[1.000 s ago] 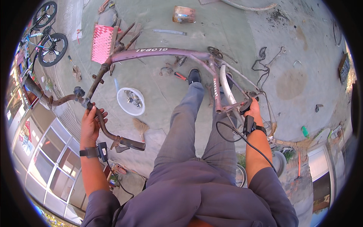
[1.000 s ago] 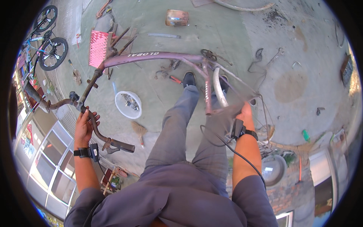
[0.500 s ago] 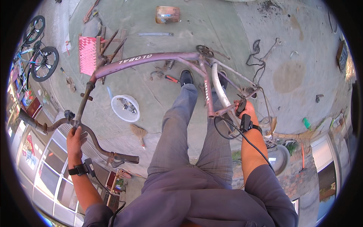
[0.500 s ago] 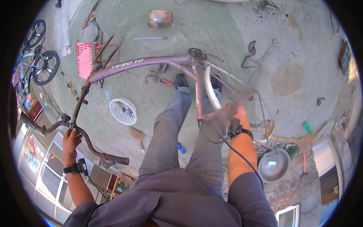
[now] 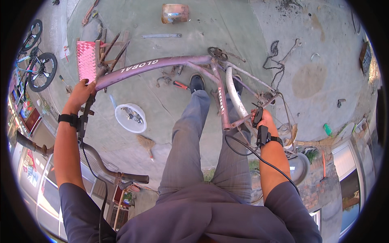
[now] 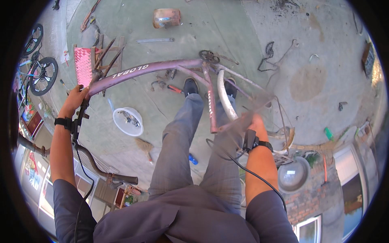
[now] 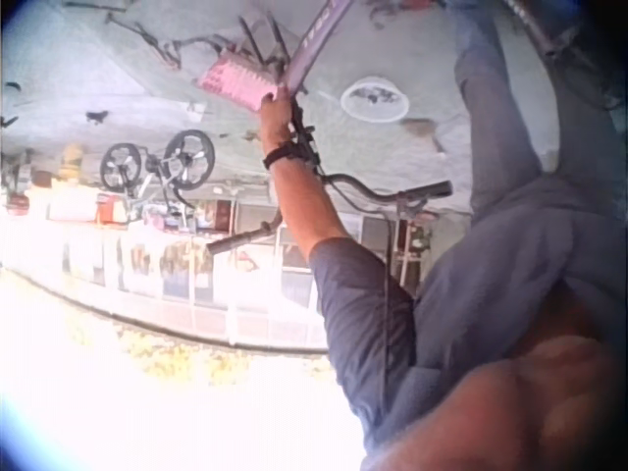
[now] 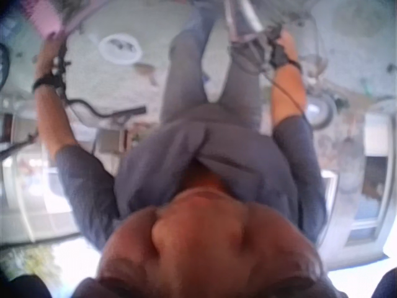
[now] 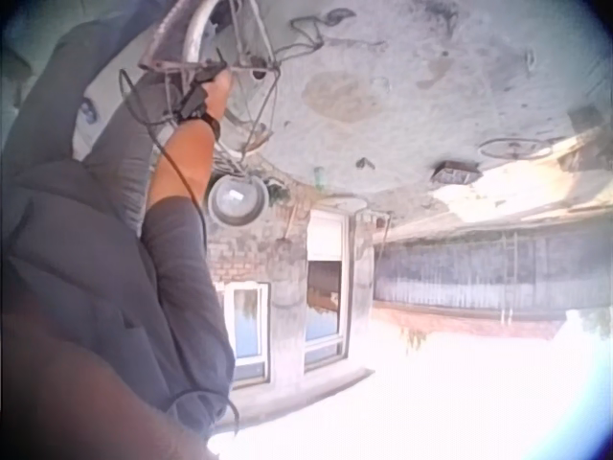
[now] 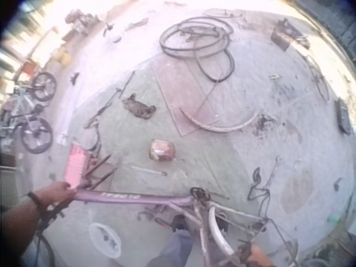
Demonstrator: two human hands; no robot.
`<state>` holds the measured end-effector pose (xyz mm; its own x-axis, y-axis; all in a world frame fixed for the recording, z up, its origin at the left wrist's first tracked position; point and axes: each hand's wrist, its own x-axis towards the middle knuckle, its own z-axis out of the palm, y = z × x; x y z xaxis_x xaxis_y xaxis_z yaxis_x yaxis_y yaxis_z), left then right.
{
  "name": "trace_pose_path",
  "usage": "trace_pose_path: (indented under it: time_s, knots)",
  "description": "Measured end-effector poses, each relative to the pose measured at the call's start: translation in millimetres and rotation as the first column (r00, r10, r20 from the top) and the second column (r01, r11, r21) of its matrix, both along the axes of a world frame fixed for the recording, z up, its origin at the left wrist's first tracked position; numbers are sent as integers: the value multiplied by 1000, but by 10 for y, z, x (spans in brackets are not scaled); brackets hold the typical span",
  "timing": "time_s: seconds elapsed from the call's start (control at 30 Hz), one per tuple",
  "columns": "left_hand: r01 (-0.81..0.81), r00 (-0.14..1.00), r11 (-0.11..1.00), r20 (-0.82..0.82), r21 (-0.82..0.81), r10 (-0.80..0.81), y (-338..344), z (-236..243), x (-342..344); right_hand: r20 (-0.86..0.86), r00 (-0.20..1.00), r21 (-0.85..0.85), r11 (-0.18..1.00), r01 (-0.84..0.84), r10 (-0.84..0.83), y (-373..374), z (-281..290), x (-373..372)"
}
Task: The person walks toward a disassembled bicycle frame, picks up the handlebar assembly, and uses a small black tool to adjust components on the stem and crankset. The person then wipes the crank arm with a cloth.
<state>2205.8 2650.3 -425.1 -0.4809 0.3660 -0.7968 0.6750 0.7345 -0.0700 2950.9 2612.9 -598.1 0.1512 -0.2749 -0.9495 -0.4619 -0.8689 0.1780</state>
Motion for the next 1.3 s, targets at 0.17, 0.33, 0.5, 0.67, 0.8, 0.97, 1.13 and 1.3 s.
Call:
trace_pose_path:
  time_s: [0.17, 0.33, 0.5, 0.67, 0.8, 0.97, 1.13, 1.3]
  knots:
    - [-270, 955, 950, 81, -154, 285, -51, -248, 148, 54, 987, 49, 987, -156, 153, -92, -64, 48]
    - [-376, 914, 919, 116, -122, 390, -263, -262, 185, 39, 974, 143, 964, -225, 222, -101, -41, 14]
    - [-450, 879, 893, 176, 1, 443, -616, -274, 177, 112, 984, 153, 976, -158, 142, 12, 194, -73]
    - [-454, 886, 887, 145, 86, 440, -1015, -260, 182, 131, 981, 182, 969, -166, 143, 89, 459, -165]
    - [-479, 874, 867, 162, 136, 457, -1220, -58, 240, 150, 986, 215, 971, -106, 75, 160, 640, -168]
    - [-504, 863, 822, 187, 266, 469, -1440, 374, 406, 163, 984, 346, 930, -124, 70, 205, 1028, -95]
    - [-526, 850, 764, 193, 373, 491, -1439, 916, 476, 97, 995, 442, 894, -75, 35, 250, 1512, 11]
    - [-534, 841, 661, 248, 528, 482, -1203, 1464, 430, 112, 993, 547, 837, -23, -46, 381, 1957, -29]
